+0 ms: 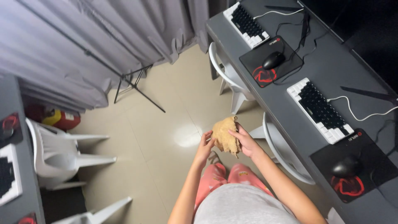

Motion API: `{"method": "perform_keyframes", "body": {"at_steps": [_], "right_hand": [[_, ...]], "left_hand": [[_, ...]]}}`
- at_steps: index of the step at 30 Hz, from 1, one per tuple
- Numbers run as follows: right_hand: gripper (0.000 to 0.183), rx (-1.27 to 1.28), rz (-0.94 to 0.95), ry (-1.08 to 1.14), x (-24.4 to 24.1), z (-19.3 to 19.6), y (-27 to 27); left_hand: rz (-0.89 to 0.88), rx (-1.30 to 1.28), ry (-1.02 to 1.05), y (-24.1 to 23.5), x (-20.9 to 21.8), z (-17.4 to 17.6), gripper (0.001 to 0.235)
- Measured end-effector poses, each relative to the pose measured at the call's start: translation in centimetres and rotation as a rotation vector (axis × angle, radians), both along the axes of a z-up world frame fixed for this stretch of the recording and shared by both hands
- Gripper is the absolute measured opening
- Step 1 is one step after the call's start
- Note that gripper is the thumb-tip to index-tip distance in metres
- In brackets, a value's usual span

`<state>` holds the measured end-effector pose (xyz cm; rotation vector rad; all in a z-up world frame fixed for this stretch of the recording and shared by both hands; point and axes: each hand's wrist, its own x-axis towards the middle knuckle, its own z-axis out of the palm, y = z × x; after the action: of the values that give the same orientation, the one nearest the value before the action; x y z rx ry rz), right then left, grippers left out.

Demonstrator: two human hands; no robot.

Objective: The person walks through a computer lab and wipes down the surfaces of several desks using a cloth. They lift and move keyboards and mousepads to clean underneath them, then place the items back in their original positions.

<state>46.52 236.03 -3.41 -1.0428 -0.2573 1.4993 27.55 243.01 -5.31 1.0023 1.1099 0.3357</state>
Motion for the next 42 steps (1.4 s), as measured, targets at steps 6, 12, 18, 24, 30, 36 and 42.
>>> {"method": "perform_keyframes", "body": {"at_steps": [6,12,18,24,30,36,42], "right_hand": [[0.062,0.053,-0.192,0.037,4.2,-2.8,9.5],[0.056,-0.005,-0.349,0.053,11.0,-5.0,17.3],[0.045,0.056,-0.424,-0.275,20.7,-9.2,26.7],[0.038,-0.188,-0.200,-1.066,23.6,-0.8,38.1],[0.047,-0.257,0.419,-1.642,22.2,-6.2,44.2],[0.069,-0.110,0.281,-1.871,22.0,-12.5,45.4],[0.085,-0.257,0.256,-1.928,22.1,-12.6,48.7]], "left_hand": [[-0.210,0.228,-0.079,13.1,4.0,-4.2,0.046],[-0.331,0.065,-0.127,23.5,9.5,-3.2,0.039],[-0.326,-0.041,-0.193,31.9,15.4,-2.3,0.036],[-0.317,0.003,-0.278,41.1,20.1,-2.9,0.033],[-0.285,-0.021,-0.234,46.3,22.9,-5.6,0.034],[-0.393,-0.135,-0.106,48.1,23.9,-13.3,0.040],[-0.580,-0.175,-0.074,53.3,24.3,-12.1,0.039]]}}
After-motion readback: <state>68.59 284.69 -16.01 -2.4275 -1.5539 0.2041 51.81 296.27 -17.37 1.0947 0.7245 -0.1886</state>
